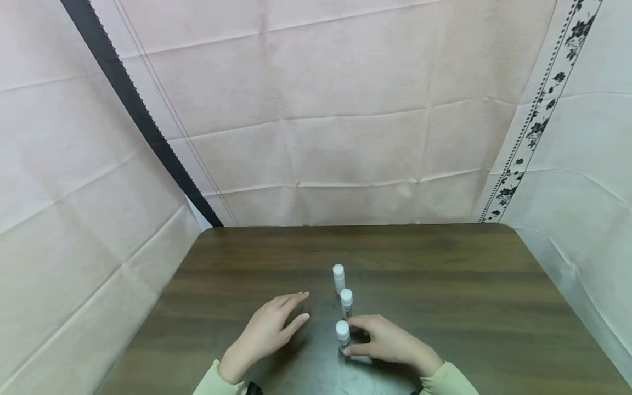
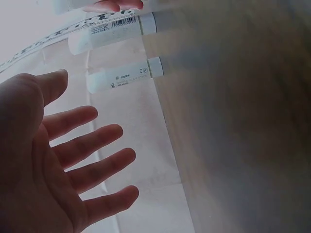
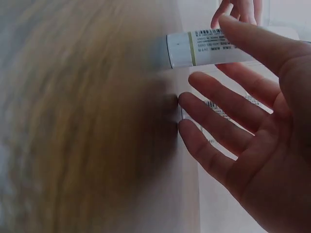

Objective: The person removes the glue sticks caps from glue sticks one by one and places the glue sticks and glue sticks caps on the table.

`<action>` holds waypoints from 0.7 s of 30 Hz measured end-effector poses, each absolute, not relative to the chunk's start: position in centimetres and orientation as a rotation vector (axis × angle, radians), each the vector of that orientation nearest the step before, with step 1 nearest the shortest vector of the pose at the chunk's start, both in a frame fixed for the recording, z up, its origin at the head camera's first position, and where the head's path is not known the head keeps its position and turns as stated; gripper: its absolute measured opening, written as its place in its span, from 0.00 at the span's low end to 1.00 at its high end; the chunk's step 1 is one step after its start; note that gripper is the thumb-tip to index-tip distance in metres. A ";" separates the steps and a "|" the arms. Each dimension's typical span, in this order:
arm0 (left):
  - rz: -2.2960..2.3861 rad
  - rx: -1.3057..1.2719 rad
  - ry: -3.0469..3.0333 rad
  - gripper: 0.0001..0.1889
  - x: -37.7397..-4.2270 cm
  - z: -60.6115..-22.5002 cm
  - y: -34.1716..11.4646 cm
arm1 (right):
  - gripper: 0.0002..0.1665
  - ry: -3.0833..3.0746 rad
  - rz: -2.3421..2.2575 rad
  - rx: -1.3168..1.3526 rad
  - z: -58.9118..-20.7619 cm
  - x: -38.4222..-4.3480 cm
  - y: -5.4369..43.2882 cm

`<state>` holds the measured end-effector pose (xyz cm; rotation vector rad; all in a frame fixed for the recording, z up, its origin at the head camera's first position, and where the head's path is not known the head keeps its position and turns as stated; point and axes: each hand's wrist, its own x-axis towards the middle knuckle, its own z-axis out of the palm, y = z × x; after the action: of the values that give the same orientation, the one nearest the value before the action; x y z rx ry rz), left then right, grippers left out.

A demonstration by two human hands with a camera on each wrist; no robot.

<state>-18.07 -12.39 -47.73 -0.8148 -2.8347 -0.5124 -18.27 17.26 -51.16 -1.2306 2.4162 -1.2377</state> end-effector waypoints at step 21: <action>-0.469 -0.867 -2.710 0.26 -18.2 -46.4 -12.8 | 0.06 2.479 -1.227 -1.253 -49.4 -18.0 16.1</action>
<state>-18.15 -12.79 -46.41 -0.8674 -2.7095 -0.4686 -18.00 16.14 -49.44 -1.2529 2.4792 -1.2266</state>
